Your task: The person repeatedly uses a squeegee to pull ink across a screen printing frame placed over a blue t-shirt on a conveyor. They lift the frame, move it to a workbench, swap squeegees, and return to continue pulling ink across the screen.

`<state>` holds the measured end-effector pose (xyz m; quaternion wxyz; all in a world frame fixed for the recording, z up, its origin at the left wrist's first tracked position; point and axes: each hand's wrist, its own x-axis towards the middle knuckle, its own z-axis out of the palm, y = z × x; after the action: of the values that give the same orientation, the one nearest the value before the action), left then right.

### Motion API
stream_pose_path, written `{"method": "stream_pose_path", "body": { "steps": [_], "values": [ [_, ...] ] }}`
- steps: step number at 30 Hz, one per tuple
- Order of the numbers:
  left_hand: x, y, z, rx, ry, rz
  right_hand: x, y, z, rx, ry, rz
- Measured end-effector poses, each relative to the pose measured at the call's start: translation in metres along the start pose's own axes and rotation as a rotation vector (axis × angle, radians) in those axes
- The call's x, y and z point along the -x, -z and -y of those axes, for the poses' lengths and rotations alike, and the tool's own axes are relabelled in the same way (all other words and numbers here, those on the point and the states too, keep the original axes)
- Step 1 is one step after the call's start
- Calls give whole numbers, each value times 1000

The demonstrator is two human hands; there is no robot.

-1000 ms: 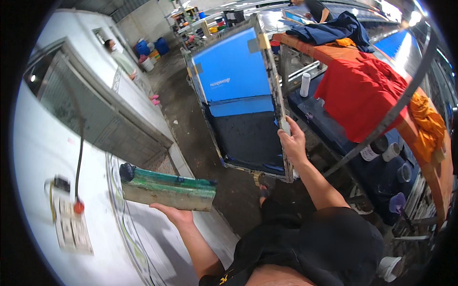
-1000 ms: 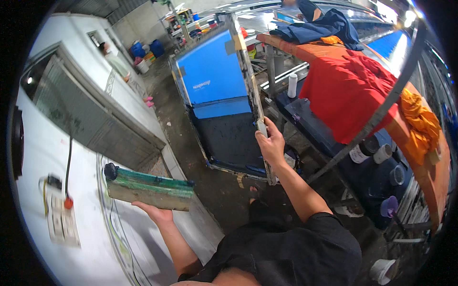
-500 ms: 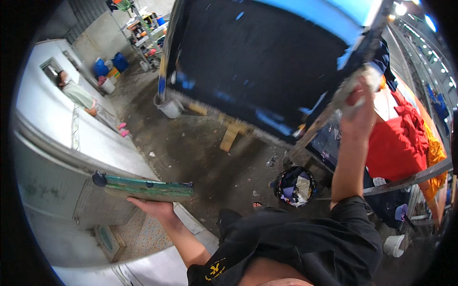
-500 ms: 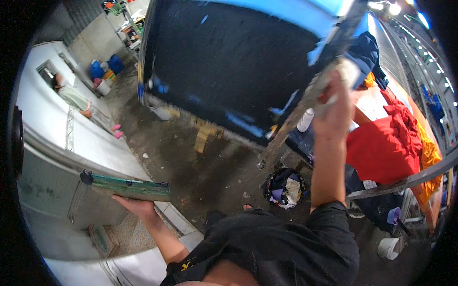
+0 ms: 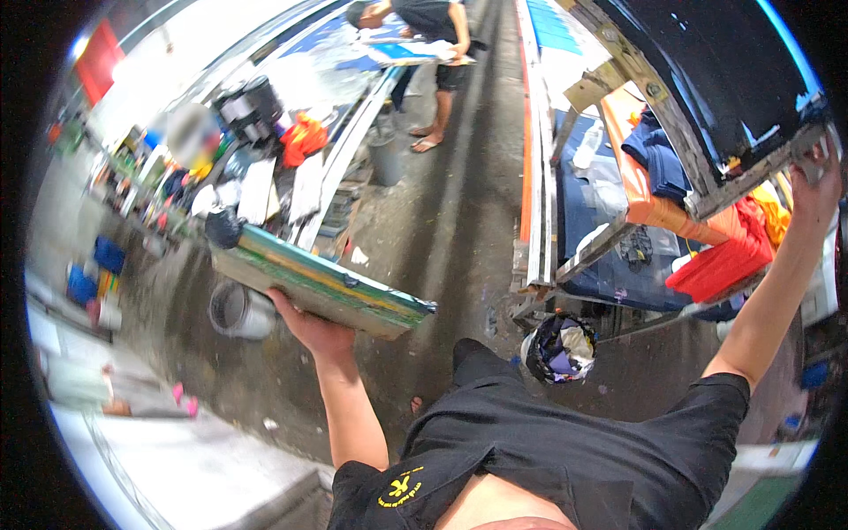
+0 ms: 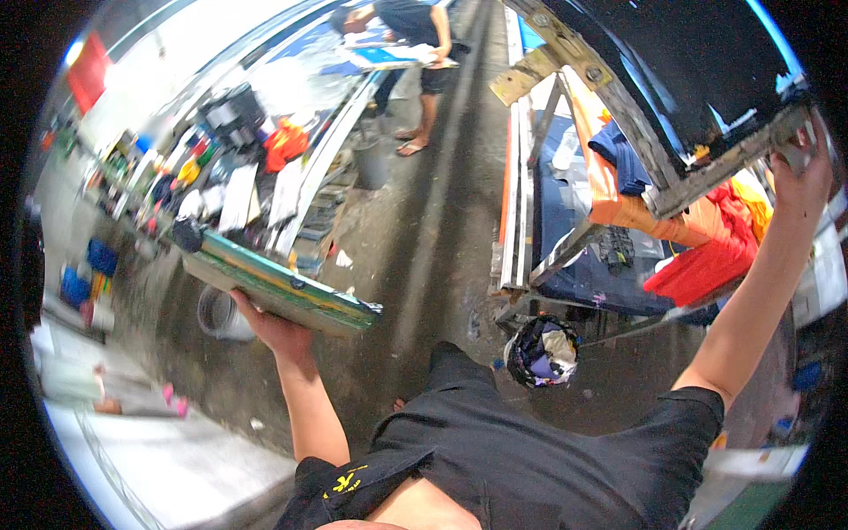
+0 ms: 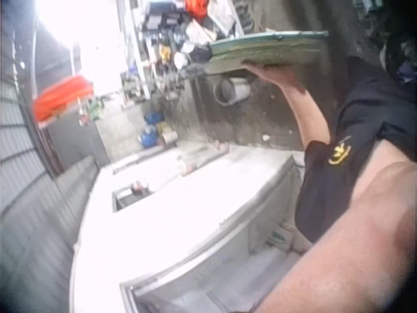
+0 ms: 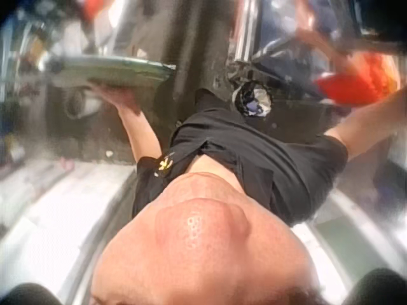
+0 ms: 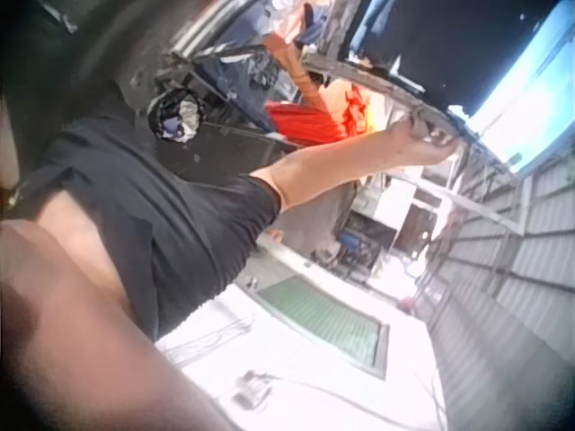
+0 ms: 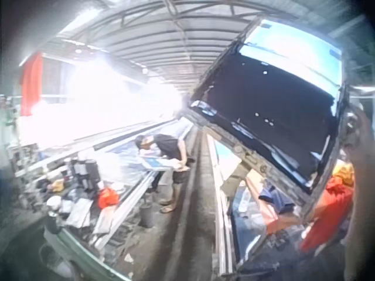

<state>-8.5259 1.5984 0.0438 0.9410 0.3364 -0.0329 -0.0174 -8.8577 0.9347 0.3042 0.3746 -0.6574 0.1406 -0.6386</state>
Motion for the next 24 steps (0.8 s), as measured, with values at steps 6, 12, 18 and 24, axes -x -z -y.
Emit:
{"method": "stream_pose_path", "body": {
  "steps": [6, 12, 18, 24],
  "values": [
    [-155, -78, 99, 144, 317, 204, 23, -80, 13, -291, -189, -351],
    [-264, -135, 191, 108, 369, 181, -5, -142, -11, -212, -371, -410],
    [-390, -223, 272, 255, 546, 488, -106, -184, -83, -76, -416, -479],
    [-516, -291, 382, 209, 690, 483, -170, -187, -112, 99, -377, -475]
  ]
}}
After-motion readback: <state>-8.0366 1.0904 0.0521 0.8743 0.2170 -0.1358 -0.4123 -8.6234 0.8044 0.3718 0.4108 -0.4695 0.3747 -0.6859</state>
